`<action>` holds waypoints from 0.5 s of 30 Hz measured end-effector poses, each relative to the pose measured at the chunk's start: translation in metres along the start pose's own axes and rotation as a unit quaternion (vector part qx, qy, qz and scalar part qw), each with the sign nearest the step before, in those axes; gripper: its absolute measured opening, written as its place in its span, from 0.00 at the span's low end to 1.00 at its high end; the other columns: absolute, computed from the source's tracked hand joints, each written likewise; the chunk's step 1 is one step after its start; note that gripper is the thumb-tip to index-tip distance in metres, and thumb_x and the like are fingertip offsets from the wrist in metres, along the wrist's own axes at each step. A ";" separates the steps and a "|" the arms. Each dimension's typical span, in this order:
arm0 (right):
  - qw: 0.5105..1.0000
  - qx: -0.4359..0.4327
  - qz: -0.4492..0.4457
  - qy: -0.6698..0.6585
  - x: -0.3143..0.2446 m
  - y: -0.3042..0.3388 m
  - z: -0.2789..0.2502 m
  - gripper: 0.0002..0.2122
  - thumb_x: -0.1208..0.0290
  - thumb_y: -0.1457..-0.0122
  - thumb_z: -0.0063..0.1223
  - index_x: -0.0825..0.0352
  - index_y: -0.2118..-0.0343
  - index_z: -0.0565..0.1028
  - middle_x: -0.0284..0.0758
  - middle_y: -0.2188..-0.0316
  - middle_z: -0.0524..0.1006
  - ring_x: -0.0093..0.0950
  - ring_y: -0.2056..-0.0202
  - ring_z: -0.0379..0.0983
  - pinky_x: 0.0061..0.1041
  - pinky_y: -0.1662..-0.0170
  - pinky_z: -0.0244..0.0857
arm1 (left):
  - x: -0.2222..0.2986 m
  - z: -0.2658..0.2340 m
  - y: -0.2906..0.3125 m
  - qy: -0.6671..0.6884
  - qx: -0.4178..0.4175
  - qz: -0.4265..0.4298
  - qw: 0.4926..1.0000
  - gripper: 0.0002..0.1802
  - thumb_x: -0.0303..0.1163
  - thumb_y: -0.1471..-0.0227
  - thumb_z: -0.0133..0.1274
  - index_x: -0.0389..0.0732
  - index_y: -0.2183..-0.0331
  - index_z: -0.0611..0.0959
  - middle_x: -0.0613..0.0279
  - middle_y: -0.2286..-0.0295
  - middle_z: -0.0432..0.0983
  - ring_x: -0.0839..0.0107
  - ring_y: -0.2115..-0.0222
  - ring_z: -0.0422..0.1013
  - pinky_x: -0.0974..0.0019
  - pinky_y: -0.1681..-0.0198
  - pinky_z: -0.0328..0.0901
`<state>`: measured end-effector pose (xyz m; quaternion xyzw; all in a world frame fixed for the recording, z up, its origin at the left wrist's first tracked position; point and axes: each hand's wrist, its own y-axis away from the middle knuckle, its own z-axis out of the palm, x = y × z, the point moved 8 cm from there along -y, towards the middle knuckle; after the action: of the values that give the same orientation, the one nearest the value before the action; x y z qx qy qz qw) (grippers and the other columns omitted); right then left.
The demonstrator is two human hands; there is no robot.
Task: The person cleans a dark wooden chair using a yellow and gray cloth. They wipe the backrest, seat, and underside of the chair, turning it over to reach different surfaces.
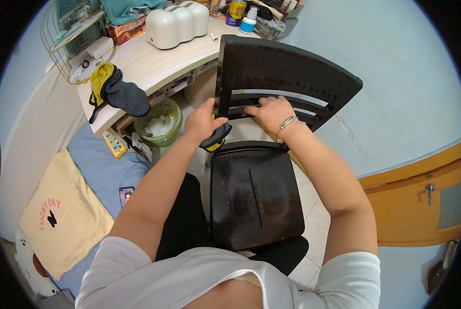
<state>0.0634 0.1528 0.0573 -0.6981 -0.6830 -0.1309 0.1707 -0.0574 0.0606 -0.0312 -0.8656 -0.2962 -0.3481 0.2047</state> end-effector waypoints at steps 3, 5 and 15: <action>0.999 -0.012 0.015 -0.025 0.002 0.000 0.003 0.15 0.71 0.47 0.45 0.45 0.58 0.77 0.32 0.76 0.71 0.33 0.70 0.73 0.32 0.64 0.66 | -0.001 0.001 -0.001 0.003 0.010 0.005 1.000 0.26 0.42 0.59 0.62 0.45 0.58 0.73 0.55 0.62 0.76 0.54 0.59 0.71 0.55 0.59 0.66; 0.999 -0.018 0.026 -0.037 0.002 -0.002 0.005 0.16 0.71 0.47 0.45 0.45 0.58 0.77 0.32 0.76 0.71 0.33 0.69 0.73 0.32 0.64 0.66 | 0.000 0.002 -0.001 0.001 0.001 -0.003 1.000 0.26 0.42 0.59 0.62 0.45 0.58 0.73 0.55 0.62 0.76 0.54 0.59 0.71 0.55 0.59 0.66; 0.998 -0.026 0.026 -0.045 -0.003 -0.005 0.001 0.13 0.66 0.45 0.45 0.44 0.58 0.77 0.32 0.73 0.74 0.32 0.65 0.74 0.32 0.62 0.66 | 0.001 0.002 -0.001 -0.015 -0.024 -0.014 1.000 0.26 0.45 0.58 0.61 0.44 0.60 0.70 0.58 0.60 0.75 0.55 0.57 0.70 0.53 0.58 0.66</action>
<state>0.0582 0.1505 0.0551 -0.7247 -0.6683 -0.1128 0.1245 -0.0565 0.0624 -0.0317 -0.8711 -0.3029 -0.3449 0.1748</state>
